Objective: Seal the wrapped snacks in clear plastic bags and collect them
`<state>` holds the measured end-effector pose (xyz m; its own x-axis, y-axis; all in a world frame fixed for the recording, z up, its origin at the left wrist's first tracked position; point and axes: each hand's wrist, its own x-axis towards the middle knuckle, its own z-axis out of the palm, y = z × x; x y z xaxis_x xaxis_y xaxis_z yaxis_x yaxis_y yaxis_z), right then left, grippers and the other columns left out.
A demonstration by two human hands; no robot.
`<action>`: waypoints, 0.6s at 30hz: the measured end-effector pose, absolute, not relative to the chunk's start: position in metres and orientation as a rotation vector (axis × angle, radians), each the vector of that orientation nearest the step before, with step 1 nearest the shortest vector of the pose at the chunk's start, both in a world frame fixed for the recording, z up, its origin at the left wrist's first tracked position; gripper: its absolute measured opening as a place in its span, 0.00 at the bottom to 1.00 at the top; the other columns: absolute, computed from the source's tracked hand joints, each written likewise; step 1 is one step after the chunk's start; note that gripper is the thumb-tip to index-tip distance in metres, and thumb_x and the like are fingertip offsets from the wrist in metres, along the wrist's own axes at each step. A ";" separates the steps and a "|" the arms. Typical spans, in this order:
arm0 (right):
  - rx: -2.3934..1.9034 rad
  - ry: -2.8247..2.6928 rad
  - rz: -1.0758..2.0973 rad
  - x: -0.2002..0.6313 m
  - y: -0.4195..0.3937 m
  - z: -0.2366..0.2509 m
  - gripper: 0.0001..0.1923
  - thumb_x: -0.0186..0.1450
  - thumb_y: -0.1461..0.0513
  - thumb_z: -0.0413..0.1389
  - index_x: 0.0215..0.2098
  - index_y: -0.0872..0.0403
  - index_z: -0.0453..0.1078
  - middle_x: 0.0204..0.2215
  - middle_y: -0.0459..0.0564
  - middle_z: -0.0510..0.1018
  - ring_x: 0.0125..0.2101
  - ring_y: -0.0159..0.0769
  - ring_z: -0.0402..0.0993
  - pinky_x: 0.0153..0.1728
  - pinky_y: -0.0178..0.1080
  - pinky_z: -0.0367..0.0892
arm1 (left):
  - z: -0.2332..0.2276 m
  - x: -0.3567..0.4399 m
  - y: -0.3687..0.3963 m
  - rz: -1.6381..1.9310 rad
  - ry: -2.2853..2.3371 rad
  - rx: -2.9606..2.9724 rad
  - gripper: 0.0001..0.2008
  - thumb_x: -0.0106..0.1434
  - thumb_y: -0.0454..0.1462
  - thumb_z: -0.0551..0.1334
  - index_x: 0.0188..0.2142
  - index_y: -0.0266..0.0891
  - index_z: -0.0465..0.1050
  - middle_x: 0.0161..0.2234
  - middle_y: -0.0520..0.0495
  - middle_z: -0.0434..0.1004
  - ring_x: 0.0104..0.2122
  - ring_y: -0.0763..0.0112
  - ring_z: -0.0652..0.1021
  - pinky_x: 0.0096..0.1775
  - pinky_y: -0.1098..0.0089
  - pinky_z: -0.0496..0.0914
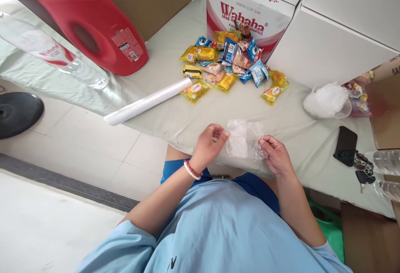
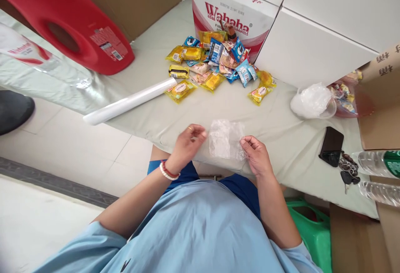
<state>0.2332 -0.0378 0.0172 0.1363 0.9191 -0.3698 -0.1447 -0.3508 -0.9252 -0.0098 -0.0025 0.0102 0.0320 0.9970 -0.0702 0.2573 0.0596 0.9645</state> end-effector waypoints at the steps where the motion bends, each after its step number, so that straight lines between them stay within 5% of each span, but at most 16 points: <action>1: -1.429 -0.806 1.424 0.230 -0.039 0.018 0.19 0.55 0.49 0.73 0.32 0.52 0.75 0.21 0.39 0.65 0.19 0.24 0.51 0.20 0.32 0.49 | 0.010 0.000 -0.005 0.944 1.390 1.431 0.20 0.62 0.49 0.69 0.46 0.40 0.73 0.44 0.44 0.76 0.41 0.64 0.77 0.45 0.62 0.73; 4: -1.398 -0.841 1.493 0.225 -0.043 0.021 0.18 0.56 0.49 0.73 0.31 0.52 0.75 0.21 0.40 0.67 0.20 0.25 0.54 0.20 0.31 0.50 | 0.005 0.026 -0.001 0.866 1.464 1.559 0.25 0.58 0.46 0.73 0.51 0.38 0.74 0.51 0.39 0.74 0.51 0.56 0.76 0.56 0.55 0.70; 7: -1.396 -0.813 1.504 0.230 -0.046 0.023 0.18 0.55 0.51 0.74 0.32 0.52 0.76 0.22 0.40 0.69 0.20 0.24 0.54 0.19 0.30 0.51 | 0.004 0.037 0.014 0.911 1.418 1.580 0.06 0.63 0.38 0.68 0.39 0.41 0.77 0.42 0.44 0.77 0.49 0.58 0.75 0.58 0.55 0.67; 9: -1.376 -0.724 1.478 0.238 -0.047 0.023 0.18 0.53 0.52 0.75 0.32 0.52 0.75 0.23 0.40 0.68 0.19 0.23 0.54 0.19 0.29 0.53 | 0.005 0.033 0.024 1.019 1.285 1.470 0.03 0.64 0.37 0.65 0.33 0.42 0.74 0.37 0.48 0.77 0.45 0.62 0.75 0.54 0.59 0.69; 15: -1.372 -0.576 1.363 0.262 -0.051 0.020 0.18 0.52 0.53 0.75 0.32 0.51 0.74 0.24 0.40 0.69 0.20 0.23 0.53 0.19 0.28 0.55 | 0.014 -0.008 0.038 1.237 0.935 0.757 0.15 0.57 0.44 0.71 0.33 0.42 0.66 0.31 0.55 0.72 0.33 0.73 0.76 0.41 0.70 0.72; 18: -1.465 -0.646 1.294 0.274 -0.048 0.018 0.19 0.53 0.51 0.74 0.32 0.52 0.74 0.24 0.41 0.68 0.20 0.24 0.53 0.19 0.30 0.53 | 0.014 -0.024 0.042 1.276 1.049 0.688 0.18 0.56 0.45 0.72 0.32 0.43 0.63 0.25 0.59 0.65 0.24 0.78 0.68 0.29 0.75 0.67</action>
